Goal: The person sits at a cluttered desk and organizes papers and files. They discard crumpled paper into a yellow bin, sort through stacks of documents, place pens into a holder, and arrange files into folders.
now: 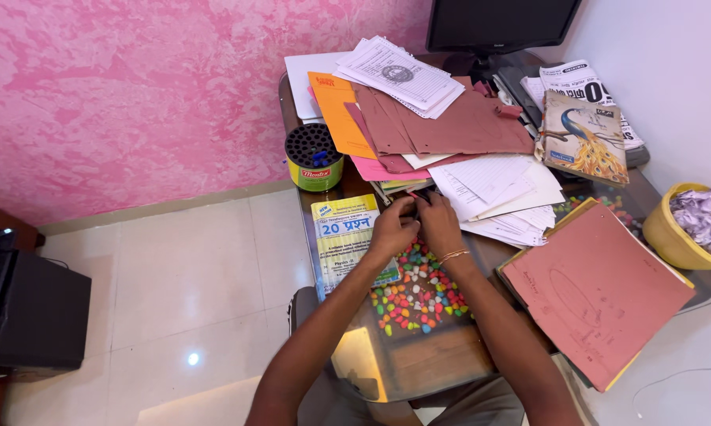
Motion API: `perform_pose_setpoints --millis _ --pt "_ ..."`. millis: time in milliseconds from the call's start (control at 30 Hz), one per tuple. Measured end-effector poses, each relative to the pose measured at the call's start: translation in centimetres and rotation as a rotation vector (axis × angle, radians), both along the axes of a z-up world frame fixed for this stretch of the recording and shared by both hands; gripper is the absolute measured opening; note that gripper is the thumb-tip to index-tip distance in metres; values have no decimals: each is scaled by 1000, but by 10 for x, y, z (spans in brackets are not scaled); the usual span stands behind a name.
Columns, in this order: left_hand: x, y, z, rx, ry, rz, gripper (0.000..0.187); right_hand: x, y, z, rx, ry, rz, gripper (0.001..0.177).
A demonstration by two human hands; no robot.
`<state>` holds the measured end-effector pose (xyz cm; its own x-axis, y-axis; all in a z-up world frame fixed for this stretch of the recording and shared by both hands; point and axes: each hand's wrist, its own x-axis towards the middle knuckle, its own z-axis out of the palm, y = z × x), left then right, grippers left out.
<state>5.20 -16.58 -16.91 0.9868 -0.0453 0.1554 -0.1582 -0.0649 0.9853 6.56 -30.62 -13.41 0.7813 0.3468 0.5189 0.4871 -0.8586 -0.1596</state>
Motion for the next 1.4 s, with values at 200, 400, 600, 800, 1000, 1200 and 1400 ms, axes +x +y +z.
perform_pose_setpoints --millis 200,400,600,800,1000,1200,1400 --pt "-11 5 4 -8 -84 9 53 -4 2 9 74 94 -78 21" --pt "-20 1 11 89 -95 52 49 -11 -9 11 77 69 -58 21" --pt "-22 0 6 121 -184 28 49 -11 -4 2 144 155 -87 28" --pt "-40 6 32 -118 -112 -64 44 -24 -13 37 525 477 -83 29" --pt "-74 38 106 -325 -246 -84 49 -47 14 100 776 384 200 17" --pt "-72 107 166 -242 -572 -9 56 -41 92 173 821 165 426 17" --pt "-21 184 184 -240 -495 -4 48 2 169 191 759 1 556 19"
